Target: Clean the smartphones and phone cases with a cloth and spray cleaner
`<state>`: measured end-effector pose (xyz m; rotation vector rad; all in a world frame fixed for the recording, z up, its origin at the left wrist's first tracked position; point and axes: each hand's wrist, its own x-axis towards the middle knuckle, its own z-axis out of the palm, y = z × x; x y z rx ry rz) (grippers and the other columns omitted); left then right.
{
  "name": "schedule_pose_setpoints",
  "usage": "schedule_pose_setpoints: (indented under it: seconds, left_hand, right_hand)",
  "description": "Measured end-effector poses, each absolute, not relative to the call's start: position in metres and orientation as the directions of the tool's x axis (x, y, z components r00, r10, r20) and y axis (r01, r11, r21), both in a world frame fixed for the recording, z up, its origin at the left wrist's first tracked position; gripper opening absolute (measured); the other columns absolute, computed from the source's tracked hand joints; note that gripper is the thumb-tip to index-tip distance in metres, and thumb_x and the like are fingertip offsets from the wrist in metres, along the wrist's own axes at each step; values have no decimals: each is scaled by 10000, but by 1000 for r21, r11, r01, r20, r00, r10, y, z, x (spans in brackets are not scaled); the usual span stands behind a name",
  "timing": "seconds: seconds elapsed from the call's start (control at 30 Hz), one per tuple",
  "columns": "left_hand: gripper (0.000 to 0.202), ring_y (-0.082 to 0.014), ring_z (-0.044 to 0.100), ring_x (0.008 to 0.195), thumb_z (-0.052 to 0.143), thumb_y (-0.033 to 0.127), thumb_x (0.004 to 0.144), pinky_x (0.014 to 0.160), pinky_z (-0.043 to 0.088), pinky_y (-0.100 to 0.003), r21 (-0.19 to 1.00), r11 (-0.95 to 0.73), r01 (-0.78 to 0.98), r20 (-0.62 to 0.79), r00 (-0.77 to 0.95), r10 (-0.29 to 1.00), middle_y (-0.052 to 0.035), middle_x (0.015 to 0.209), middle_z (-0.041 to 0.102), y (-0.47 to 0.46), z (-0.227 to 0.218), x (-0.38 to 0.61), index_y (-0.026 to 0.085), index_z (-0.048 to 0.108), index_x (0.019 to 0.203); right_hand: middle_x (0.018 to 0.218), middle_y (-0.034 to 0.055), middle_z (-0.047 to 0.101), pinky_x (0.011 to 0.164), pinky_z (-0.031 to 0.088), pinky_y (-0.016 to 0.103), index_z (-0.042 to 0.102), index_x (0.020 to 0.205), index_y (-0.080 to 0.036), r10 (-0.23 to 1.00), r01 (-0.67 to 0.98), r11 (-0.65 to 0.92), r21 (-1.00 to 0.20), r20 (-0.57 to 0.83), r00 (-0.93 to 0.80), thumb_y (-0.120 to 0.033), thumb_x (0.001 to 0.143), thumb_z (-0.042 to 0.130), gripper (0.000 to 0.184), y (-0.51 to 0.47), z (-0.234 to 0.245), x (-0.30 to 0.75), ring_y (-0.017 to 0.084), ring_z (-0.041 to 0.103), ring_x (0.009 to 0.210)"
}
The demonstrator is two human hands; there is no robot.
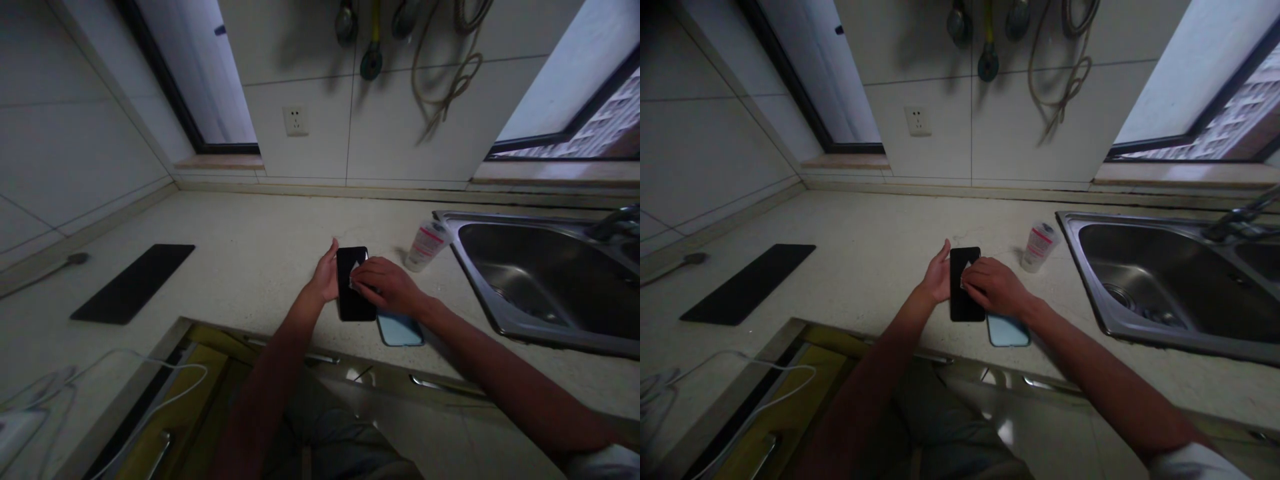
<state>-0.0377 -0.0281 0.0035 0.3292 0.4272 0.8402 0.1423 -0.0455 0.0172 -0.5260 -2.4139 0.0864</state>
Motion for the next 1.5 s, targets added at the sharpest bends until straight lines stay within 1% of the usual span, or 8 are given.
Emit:
schedule_pose_setpoints:
  seconds: [0.2,0.33,0.47,0.63,0.77,0.87,1.07,1.5]
  left_hand:
    - [534,-316,731,905,399,521,995,921,507,-529,462,680,-569,-233,662,712,-186,957,745,-28,1,-40,92,637,1206]
    - [509,-331,734,938,396,490,997,943,491,-575,481,679,-554,-238,663,709,-209,983,743,-28,0,-41,89,613,1225]
    - [487,-341,730,971,402,462,995,956,485,-588,483,672,-562,-230,659,716,-213,987,742,-29,1,-41,89,596,1241]
    - [444,-339,730,966,437,421,983,956,491,-573,495,665,-560,-263,632,729,-203,966,743,-30,6,-40,88,591,1234]
    - [394,-315,734,885,491,392,959,909,520,-531,507,639,-578,-261,603,754,-186,942,742,-30,6,-38,94,606,1191]
    - [361,-297,728,828,542,382,935,881,530,-504,520,626,-581,-267,586,765,-167,900,739,-29,4,-37,95,621,1139]
    - [317,-278,716,794,603,364,893,864,531,-459,536,598,-596,-286,538,793,-138,823,726,-25,-2,-38,100,647,1062]
    - [331,-288,712,806,623,363,873,869,528,-482,543,613,-574,-317,536,782,-143,829,724,-25,-3,-38,106,640,1079]
  right_hand:
    - [824,105,706,725,481,401,726,848,-201,694,762,624,-175,573,-437,-266,936,507,245,-26,21,167,264,618,805]
    - [865,120,715,670,460,372,735,842,-196,794,877,471,-93,478,-375,-238,902,529,219,-17,10,178,262,623,793]
    - [843,107,708,619,442,329,717,799,-198,817,876,480,-49,389,-426,-214,875,554,181,-15,-1,176,234,622,751]
    - [904,93,718,653,456,321,712,850,-207,790,830,543,-128,413,-453,-214,894,546,172,-23,3,167,232,631,823]
    - [985,99,722,755,474,344,730,941,-196,816,833,515,-202,414,-404,-216,925,489,242,-30,14,161,241,631,911]
    - [957,100,718,792,470,354,737,959,-189,823,816,520,-252,405,-399,-241,941,471,272,-34,19,159,240,630,913]
    - [905,86,717,757,455,327,728,926,-187,814,777,558,-292,374,-444,-237,936,492,242,-38,23,155,216,636,834]
    - [991,88,714,733,446,301,718,1010,-174,876,819,480,-313,221,-429,-243,943,500,239,-40,27,154,216,664,867]
